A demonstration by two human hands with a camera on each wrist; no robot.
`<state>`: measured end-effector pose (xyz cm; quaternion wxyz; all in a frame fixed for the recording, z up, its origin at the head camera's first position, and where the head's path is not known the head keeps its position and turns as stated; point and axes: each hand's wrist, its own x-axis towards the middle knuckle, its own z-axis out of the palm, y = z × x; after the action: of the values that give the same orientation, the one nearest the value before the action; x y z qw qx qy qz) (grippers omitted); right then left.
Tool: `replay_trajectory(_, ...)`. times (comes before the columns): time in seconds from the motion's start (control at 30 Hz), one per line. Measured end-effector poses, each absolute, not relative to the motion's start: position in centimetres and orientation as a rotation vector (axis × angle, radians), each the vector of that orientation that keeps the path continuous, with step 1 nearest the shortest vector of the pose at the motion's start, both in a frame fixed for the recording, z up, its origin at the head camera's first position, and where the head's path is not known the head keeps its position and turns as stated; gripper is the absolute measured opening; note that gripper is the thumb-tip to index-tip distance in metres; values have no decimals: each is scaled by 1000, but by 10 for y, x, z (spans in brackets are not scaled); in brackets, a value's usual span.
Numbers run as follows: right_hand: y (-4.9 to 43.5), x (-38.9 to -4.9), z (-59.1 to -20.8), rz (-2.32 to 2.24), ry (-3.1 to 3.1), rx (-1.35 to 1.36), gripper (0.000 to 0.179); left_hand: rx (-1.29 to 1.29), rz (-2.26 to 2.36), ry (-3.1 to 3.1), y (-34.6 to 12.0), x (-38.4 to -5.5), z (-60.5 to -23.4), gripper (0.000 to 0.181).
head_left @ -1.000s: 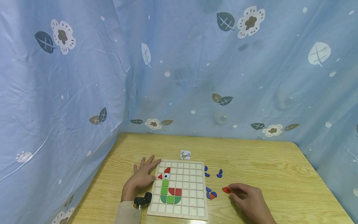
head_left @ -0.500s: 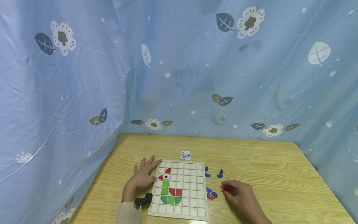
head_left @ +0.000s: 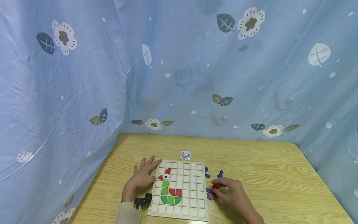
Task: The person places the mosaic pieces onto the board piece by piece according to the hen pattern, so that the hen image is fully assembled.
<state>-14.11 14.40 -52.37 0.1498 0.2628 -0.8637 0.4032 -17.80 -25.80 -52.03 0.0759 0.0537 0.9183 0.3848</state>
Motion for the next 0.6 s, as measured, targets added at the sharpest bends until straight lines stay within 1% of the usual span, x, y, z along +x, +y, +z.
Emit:
replay_trajectory(0.2, 124, -147, -521, 1238, -2521, 830, 34, 174, 1154, 2745, -259, -178, -520, 83)
replay_trajectory(0.4, 102, -151, -517, 1293, -2540, 971, 28, 193, 1156, 2736, -259, -178, -521, 82)
replay_trajectory(0.6, 83, -152, -520, 1352, -2611, 1026, 24, 193, 1154, 2741, -260, -178, -520, 81)
